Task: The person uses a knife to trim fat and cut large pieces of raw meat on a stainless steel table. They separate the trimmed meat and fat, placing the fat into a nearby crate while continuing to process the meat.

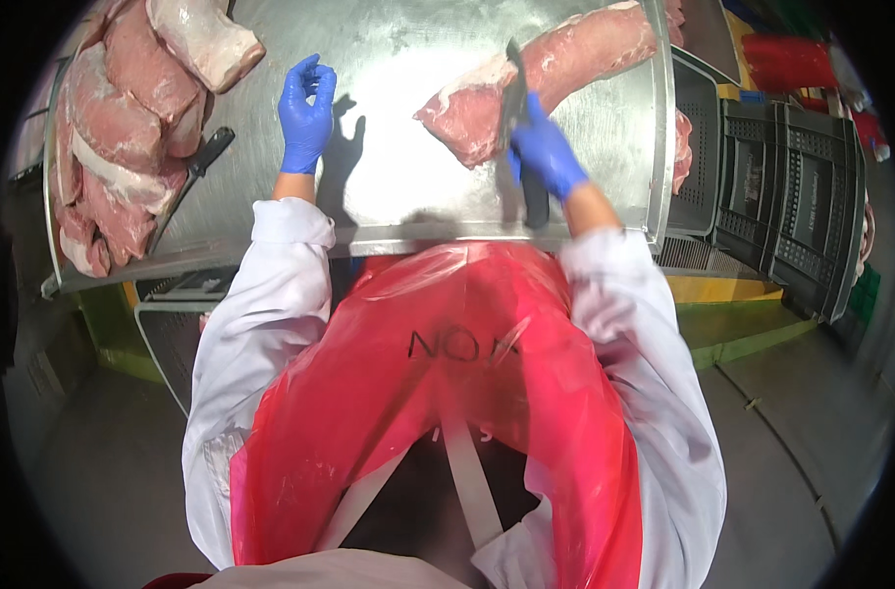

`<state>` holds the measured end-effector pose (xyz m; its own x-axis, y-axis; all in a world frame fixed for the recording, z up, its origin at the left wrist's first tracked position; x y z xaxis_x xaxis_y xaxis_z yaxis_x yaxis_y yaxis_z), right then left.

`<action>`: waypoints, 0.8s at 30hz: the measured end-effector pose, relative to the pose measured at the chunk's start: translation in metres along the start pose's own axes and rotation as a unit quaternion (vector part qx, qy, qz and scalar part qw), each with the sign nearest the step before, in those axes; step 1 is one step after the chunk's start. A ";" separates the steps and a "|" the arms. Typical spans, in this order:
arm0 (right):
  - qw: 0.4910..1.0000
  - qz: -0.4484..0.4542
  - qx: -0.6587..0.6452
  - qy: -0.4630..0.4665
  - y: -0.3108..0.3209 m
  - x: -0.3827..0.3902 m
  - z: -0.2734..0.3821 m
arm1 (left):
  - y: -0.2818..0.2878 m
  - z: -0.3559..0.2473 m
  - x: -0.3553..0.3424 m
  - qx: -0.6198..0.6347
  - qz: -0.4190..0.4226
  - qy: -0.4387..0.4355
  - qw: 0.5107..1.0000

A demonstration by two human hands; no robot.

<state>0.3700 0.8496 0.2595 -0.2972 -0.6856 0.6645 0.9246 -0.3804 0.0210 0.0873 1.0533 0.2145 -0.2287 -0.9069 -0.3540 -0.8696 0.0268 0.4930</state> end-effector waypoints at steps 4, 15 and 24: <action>0.991 0.057 -0.061 -0.103 -0.014 0.142 -0.004 | -0.021 0.006 -0.035 -0.002 -0.012 0.070 0.997; 0.970 -0.145 -0.129 0.144 0.005 0.009 -0.007 | -0.210 -0.058 -0.040 -0.213 0.435 -0.023 0.875; 0.987 -0.024 0.076 0.138 -0.034 -0.060 -0.032 | -0.215 -0.029 -0.043 -0.150 0.396 -0.056 0.904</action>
Point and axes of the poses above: each hand's wrist, its own x-axis away from the middle knuckle, its own y-axis out of the back of the hand, z = x × y, the point moved 2 cm from there along -x, towards the middle knuckle, and after that the axes turned 14 degrees about -x, right-handed, at the moved point
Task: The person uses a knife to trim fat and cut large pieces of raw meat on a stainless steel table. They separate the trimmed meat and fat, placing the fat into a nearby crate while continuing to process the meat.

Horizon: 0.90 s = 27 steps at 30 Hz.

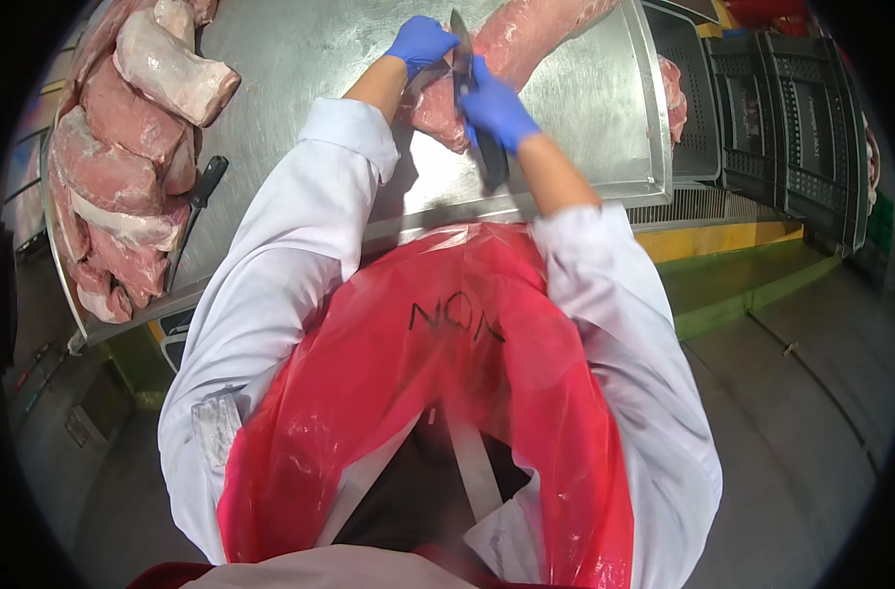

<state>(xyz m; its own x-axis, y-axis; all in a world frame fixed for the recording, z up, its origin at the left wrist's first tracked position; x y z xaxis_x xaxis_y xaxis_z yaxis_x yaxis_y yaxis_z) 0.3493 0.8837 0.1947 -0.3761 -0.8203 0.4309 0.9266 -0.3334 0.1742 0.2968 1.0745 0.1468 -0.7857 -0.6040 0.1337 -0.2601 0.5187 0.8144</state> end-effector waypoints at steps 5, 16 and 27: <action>0.997 0.014 0.050 -0.056 -0.001 0.018 0.023 | 0.021 -0.007 0.021 0.058 -0.002 0.019 0.998; 0.978 0.139 0.150 -0.041 -0.041 0.072 0.033 | 0.117 -0.027 0.124 0.457 -0.171 -0.005 0.873; 0.964 0.228 -0.024 0.134 0.027 0.014 0.030 | 0.283 0.004 0.599 0.238 -0.545 0.218 0.774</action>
Point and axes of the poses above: each hand's wrist, its own x-axis away from the middle knuckle, its own y-axis out of the back of the hand, z = x × y, the point moved 2 cm from there along -x, towards the middle knuckle, and after that the axes turned 14 degrees about -x, right-handed, at the moved point
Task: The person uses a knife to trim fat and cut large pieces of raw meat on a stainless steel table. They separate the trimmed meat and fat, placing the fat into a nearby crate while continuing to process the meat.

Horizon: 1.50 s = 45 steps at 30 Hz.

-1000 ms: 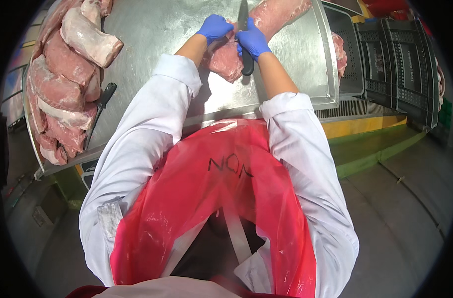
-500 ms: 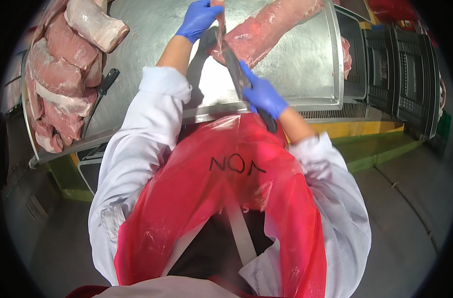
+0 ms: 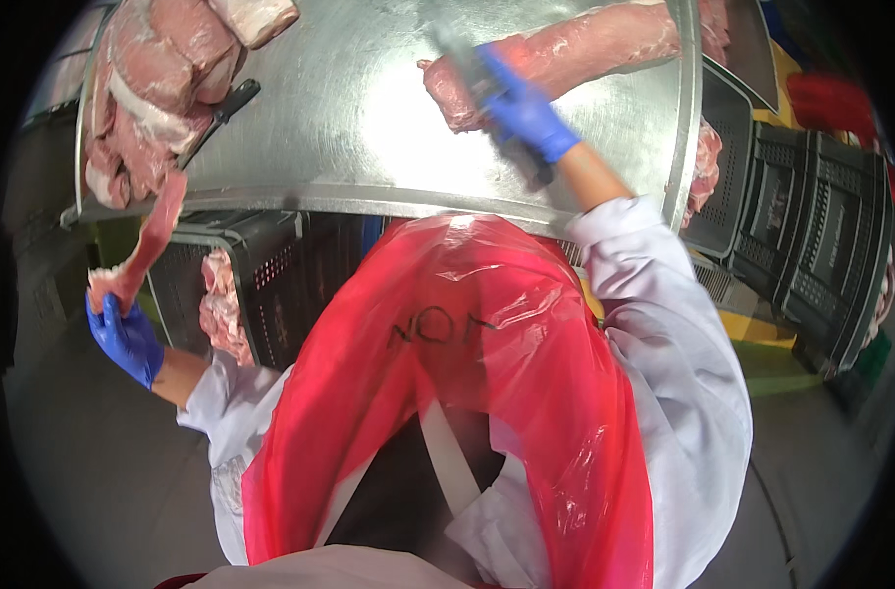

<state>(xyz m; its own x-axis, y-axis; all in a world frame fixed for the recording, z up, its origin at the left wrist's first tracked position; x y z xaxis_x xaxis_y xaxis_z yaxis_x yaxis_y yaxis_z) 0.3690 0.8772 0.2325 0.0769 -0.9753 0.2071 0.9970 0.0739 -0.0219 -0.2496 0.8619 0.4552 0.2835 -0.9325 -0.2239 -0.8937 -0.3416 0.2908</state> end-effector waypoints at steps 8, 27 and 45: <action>0.956 -0.094 0.248 0.124 0.198 -0.091 0.014 | 0.097 0.114 0.114 -0.737 0.012 0.088 0.670; 0.930 -0.170 0.323 0.035 0.157 0.014 -0.024 | -0.515 0.168 0.133 -0.266 0.080 -0.144 0.950; 0.874 0.178 0.452 0.034 -0.008 -0.029 -0.015 | -0.492 0.169 0.137 -0.094 0.112 -0.012 0.989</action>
Point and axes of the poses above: each hand's wrist, its own x-axis away from the middle knuckle, its own y-axis out of the back of the hand, z = x × y, the point moved 2 cm from there along -x, towards the middle knuckle, and after that the axes turned 14 degrees about -x, right-handed, at the moved point
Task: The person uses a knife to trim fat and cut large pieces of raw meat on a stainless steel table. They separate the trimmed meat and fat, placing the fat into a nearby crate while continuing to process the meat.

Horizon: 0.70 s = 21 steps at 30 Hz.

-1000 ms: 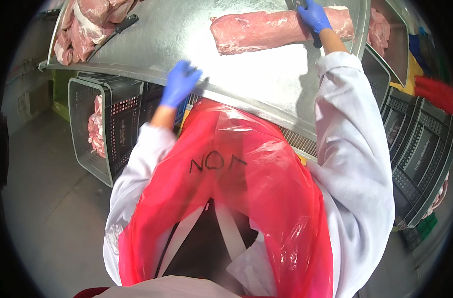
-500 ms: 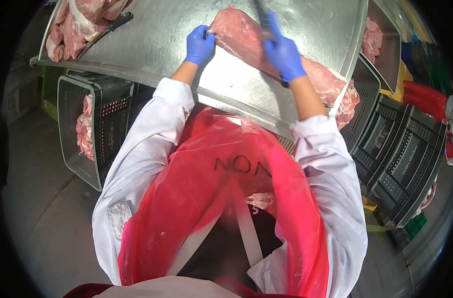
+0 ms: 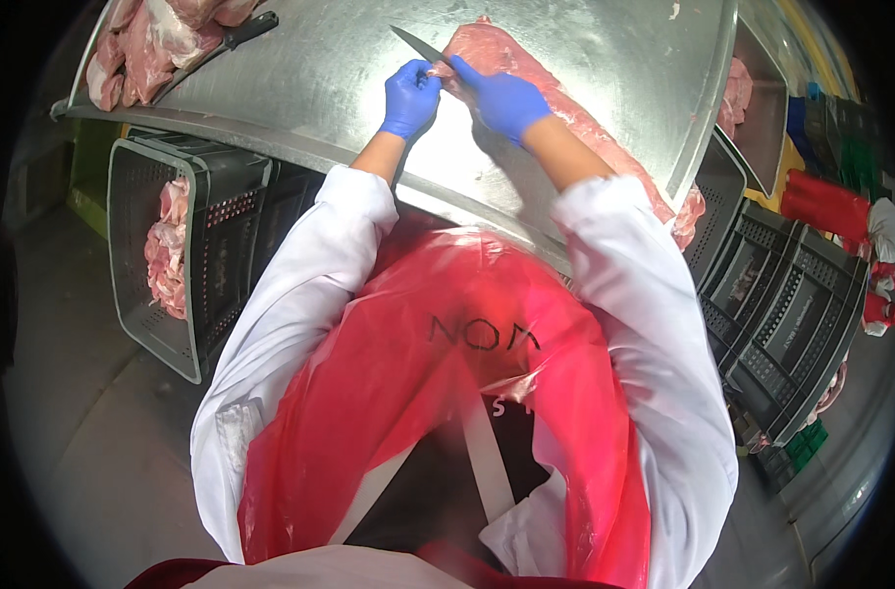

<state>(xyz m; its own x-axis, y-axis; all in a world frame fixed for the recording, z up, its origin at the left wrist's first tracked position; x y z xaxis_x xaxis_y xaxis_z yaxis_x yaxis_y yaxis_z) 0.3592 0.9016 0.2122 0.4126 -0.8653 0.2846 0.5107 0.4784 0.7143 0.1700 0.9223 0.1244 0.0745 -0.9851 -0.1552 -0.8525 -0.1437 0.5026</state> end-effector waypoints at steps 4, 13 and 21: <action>0.999 -0.032 -0.015 -0.014 -0.006 0.026 0.016 | 0.017 0.010 0.002 0.025 0.006 0.020 0.999; 0.998 -0.057 0.023 -0.007 0.045 0.162 -0.029 | 0.038 0.001 -0.008 -0.219 0.054 0.101 0.969; 0.994 0.040 -0.008 -0.098 0.011 0.015 0.049 | 0.016 -0.001 -0.007 -0.130 0.130 0.151 0.971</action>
<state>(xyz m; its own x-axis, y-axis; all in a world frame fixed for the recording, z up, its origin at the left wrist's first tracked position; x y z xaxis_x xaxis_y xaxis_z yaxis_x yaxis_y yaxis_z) 0.3335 0.8862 0.2557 0.2974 -0.8364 0.4604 0.4955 0.5474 0.6744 0.1565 0.9271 0.1344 0.0558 -0.9684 0.2431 -0.7068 0.1336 0.6947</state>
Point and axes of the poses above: each hand's wrist, its own x-axis away from the middle knuckle, its own y-axis out of the back of the hand, z = x × y, the point moved 2 cm from there along -x, towards the middle knuckle, and after that the axes turned 14 degrees about -x, right-handed, at the moved point
